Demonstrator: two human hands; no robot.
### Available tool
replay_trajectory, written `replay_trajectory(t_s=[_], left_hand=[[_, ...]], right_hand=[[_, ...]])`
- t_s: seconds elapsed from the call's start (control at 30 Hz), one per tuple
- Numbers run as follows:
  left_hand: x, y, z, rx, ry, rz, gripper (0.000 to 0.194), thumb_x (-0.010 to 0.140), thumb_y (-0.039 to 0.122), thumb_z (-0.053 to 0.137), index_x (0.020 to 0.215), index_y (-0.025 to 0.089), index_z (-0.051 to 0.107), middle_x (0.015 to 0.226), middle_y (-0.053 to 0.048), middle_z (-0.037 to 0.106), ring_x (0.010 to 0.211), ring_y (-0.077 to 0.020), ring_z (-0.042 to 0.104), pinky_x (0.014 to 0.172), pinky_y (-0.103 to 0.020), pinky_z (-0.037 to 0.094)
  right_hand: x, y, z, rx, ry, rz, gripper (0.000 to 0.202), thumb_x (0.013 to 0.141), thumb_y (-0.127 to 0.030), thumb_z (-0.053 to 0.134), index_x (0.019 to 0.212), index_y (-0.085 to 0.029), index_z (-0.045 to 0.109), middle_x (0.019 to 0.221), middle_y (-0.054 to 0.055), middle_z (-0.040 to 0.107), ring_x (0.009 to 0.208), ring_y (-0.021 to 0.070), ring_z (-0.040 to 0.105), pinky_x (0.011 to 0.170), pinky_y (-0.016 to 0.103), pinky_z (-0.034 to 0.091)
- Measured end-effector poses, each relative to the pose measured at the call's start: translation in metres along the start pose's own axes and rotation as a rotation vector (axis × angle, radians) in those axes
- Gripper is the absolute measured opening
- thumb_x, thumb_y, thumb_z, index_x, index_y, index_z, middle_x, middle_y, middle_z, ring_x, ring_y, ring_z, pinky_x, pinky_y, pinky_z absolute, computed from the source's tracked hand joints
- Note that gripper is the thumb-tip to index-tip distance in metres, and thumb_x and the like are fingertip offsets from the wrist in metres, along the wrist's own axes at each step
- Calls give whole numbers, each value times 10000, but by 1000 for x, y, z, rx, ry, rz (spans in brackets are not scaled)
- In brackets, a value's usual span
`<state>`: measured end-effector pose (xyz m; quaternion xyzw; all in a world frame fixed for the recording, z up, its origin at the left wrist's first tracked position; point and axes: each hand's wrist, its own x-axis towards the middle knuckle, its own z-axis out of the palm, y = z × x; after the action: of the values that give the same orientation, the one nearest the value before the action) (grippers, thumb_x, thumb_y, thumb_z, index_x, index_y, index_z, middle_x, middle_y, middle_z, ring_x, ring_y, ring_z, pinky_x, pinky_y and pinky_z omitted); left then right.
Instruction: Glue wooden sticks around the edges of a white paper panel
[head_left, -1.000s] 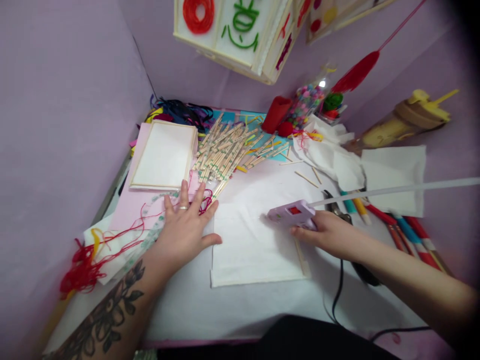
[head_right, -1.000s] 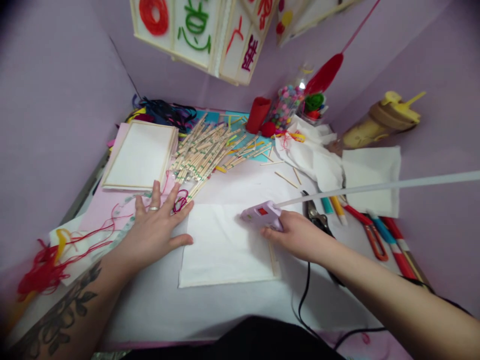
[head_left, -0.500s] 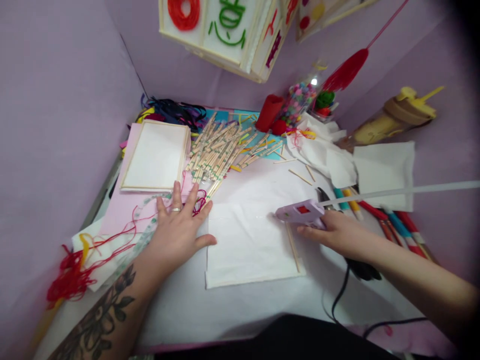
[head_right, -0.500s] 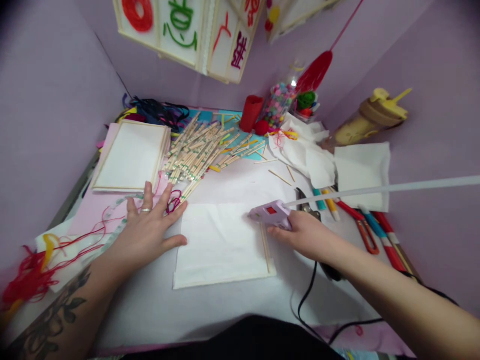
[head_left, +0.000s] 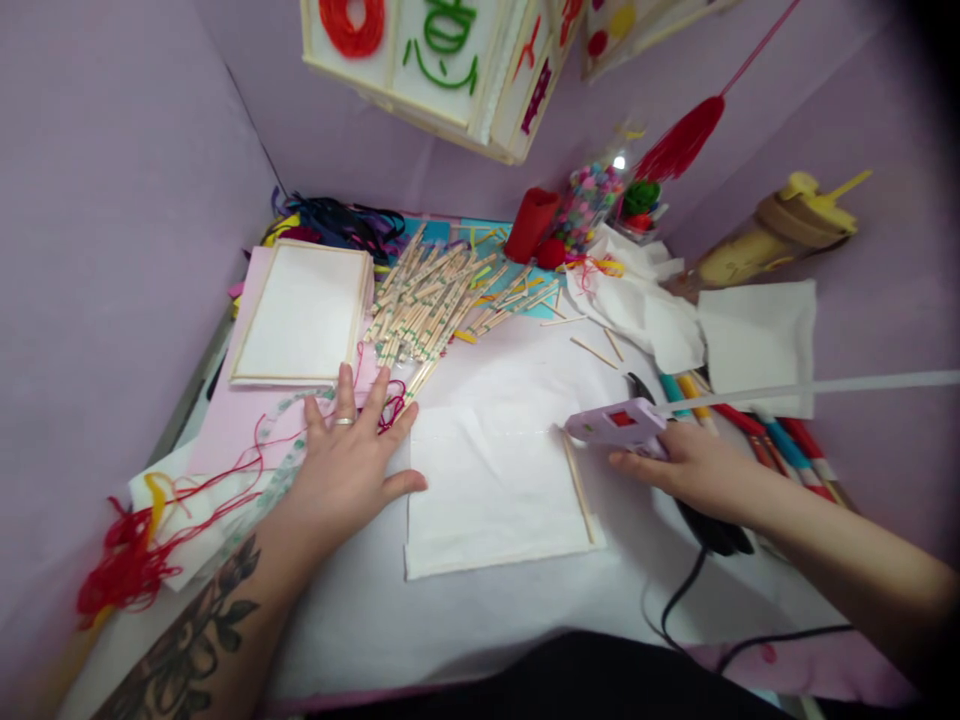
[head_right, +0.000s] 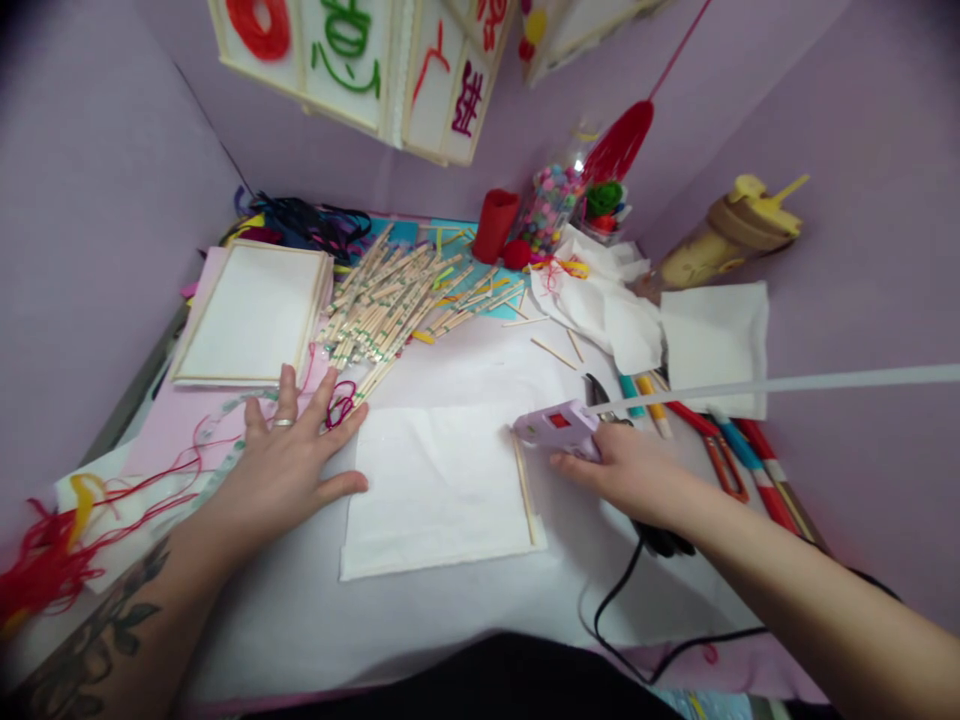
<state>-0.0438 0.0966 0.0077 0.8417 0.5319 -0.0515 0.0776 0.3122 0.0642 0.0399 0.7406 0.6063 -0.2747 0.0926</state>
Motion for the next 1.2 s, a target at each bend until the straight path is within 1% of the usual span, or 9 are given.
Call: replay_trajectory(t_s=[0.23,0.4,0.53,0.63,0.77,0.9,1.07,1.13,1.2], left_hand=[[0,-2,3,-9,16,-2,691,752,536,680,1372,302,482,1582,-97,72,1388,-491,-95,1007,-769,89],[1,-3,4,-5,26,11,690,752,538,680,1369,297,487,1581,-103,76,1386,-496,-90,1003,-773,94],[1,-2,3,2,22,3,685,748,532,685,1362,297,496,1580,-104,85,1387,-496,-83,1003,-773,98],[1,-2,4,8,16,0,684,752,532,680,1366,298,491,1580,-103,83,1387,-493,-92,1001,-773,98],[1,-3,5,9,20,6,688,754,537,675,1370,298,485,1582,-99,63,1386,-491,-101,1000,-774,98],[1,-3,4,7,18,9,685,757,532,673,1371,293,485,1581,-102,65,1386,-493,-96,997,-777,101],[1,-2,3,3,28,6,691,748,530,684,1368,296,488,1580,-104,79,1387,-493,-88,997,-776,101],[1,-3,4,2,28,7,691,751,532,680,1371,298,483,1580,-104,81,1389,-489,-89,999,-774,103],[0,-3,4,5,21,10,690,757,535,672,1375,295,478,1580,-108,77,1389,-487,-95,996,-775,106]], right_hand=[[0,8,1,24,32,-64,438,765,-604,507,795,-206,687,610,69,626,597,242,602,515,323,430],[0,9,2,32,23,-54,454,752,-605,505,827,-202,698,675,77,661,655,255,626,562,330,457],[1,11,3,72,12,-54,466,757,-593,513,915,-198,706,811,96,701,752,275,649,633,344,479],[3,14,5,68,16,-28,474,756,-592,519,921,-189,705,862,112,708,797,295,654,657,363,488],[4,14,6,46,21,-27,451,771,-592,511,885,-198,700,844,115,708,770,292,655,617,357,482],[0,10,5,-26,27,-87,439,800,-578,467,839,-195,676,762,95,688,677,246,631,561,330,443],[-8,10,-5,-160,78,-103,376,791,-535,474,712,-207,639,667,85,647,620,239,604,527,328,408],[-9,16,-12,-117,121,-97,362,775,-547,501,734,-218,647,661,75,644,611,240,601,524,331,418],[-7,24,-20,-18,128,-107,385,764,-578,516,821,-226,659,688,60,654,612,236,601,531,335,439]])
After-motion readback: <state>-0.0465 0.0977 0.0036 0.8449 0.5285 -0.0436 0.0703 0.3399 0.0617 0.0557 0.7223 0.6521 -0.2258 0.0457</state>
